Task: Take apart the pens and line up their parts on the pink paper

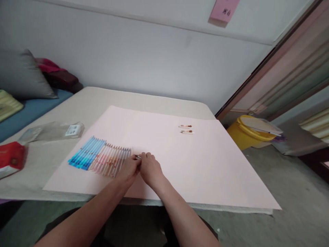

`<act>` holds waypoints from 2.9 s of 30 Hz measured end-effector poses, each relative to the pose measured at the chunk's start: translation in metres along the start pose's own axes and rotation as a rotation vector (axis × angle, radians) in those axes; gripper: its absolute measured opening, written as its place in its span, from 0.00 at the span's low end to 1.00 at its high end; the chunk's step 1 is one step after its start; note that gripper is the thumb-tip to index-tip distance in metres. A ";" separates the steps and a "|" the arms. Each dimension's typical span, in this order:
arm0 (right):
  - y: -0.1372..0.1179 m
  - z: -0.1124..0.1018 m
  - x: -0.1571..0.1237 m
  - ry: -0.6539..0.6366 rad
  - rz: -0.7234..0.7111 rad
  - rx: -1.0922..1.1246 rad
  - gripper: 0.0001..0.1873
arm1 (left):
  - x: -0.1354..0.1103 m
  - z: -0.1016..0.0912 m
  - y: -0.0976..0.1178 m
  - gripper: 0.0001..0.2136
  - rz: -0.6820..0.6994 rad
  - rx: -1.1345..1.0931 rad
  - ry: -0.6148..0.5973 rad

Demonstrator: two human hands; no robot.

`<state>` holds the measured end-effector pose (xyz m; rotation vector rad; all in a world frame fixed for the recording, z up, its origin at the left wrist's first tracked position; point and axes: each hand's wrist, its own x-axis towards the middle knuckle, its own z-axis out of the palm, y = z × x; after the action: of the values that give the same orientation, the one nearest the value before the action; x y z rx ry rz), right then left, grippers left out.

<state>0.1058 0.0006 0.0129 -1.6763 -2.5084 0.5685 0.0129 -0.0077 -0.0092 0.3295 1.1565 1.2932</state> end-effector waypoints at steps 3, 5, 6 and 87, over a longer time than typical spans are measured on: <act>-0.002 0.004 0.002 0.049 -0.024 -0.054 0.15 | 0.002 0.001 0.000 0.06 0.018 0.039 0.032; -0.001 0.005 0.003 0.075 -0.049 -0.081 0.14 | 0.003 0.001 0.001 0.06 0.022 0.023 0.013; 0.000 0.005 0.004 0.084 -0.058 -0.093 0.13 | 0.003 0.001 0.002 0.06 0.025 0.003 -0.006; 0.268 -0.020 0.053 0.542 0.269 -0.301 0.21 | 0.022 0.021 0.004 0.05 -0.243 0.097 0.028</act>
<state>0.3250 0.1436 -0.0674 -1.9498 -2.0621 -0.2490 0.0242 0.0214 -0.0073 0.2336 1.2447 1.0348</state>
